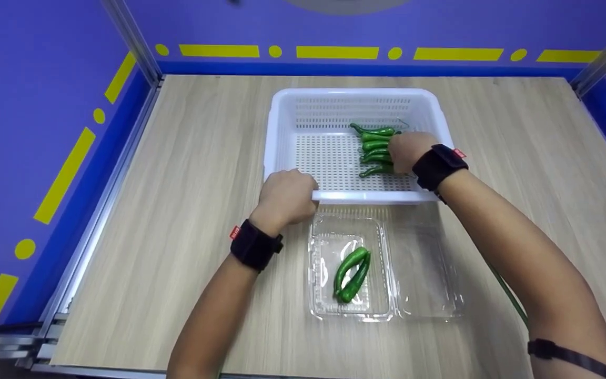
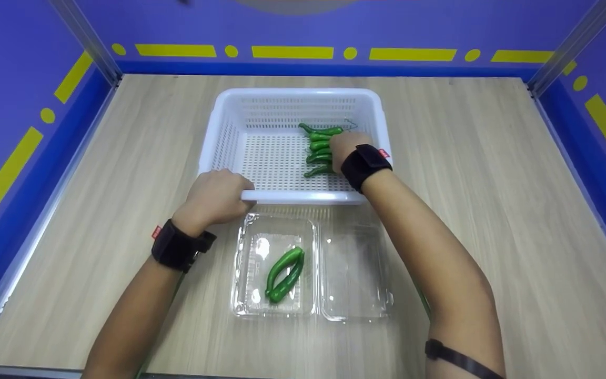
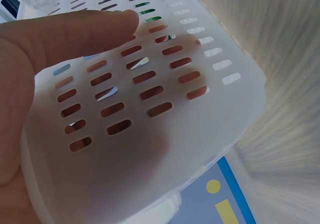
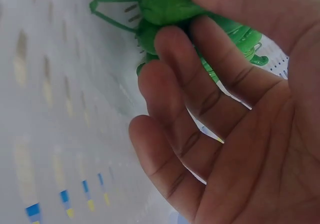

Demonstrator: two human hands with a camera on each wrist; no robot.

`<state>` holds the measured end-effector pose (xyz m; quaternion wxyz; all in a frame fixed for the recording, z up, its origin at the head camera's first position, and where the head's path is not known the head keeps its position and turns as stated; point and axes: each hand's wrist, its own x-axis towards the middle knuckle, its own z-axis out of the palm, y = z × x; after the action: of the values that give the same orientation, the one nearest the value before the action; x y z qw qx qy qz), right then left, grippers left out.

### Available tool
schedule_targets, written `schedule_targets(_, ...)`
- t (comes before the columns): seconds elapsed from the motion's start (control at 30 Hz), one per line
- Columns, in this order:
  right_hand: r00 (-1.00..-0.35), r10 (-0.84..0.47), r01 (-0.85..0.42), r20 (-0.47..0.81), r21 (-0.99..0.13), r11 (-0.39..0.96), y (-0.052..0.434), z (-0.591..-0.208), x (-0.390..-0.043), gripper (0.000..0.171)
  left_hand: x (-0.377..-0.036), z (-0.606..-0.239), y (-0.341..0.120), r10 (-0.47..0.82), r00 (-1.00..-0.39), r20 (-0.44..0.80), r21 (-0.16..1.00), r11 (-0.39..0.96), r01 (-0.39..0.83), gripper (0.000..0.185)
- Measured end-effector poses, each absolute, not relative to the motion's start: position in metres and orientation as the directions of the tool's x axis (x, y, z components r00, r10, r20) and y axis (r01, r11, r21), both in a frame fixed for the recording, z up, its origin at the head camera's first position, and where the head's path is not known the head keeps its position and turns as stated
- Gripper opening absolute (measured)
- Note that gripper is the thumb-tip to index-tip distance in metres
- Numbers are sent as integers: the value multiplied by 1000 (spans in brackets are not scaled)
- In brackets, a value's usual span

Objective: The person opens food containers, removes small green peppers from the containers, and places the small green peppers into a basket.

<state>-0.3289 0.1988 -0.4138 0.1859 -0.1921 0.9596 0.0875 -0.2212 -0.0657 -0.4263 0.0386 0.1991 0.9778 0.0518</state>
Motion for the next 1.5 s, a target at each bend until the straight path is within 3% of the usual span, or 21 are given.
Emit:
schedule_targets(0.2, -868, -317, -380, -382, 99, 920, 200, -415, -329, 12, -221, -427, -65, 393, -918, -56, 119, 915, 384, 27)
schedule_targets(0.5, -873, -309, -366, -377, 89, 926, 199, -410, -325, 33, -221, -427, -66, 395, -917, -51, 115, 915, 387, 28)
schedule_targets(0.83, -889, -353, -331, -290, -126, 935, 211, -385, -327, 48, -221, -427, -65, 395, -917, -54, 121, 914, 386, 25)
schedule_targets(1.3, -890, -443, -409, -108, -240, 881, 212, -361, -313, 32, -221, -427, -65, 392, -918, -56, 122, 916, 383, 25)
schedule_targets(1.5, -882, -467, -436, -57, -276, 857, 211, -353, -301, 28, -221, -426, -64, 394, -918, -52, 122, 915, 385, 17)
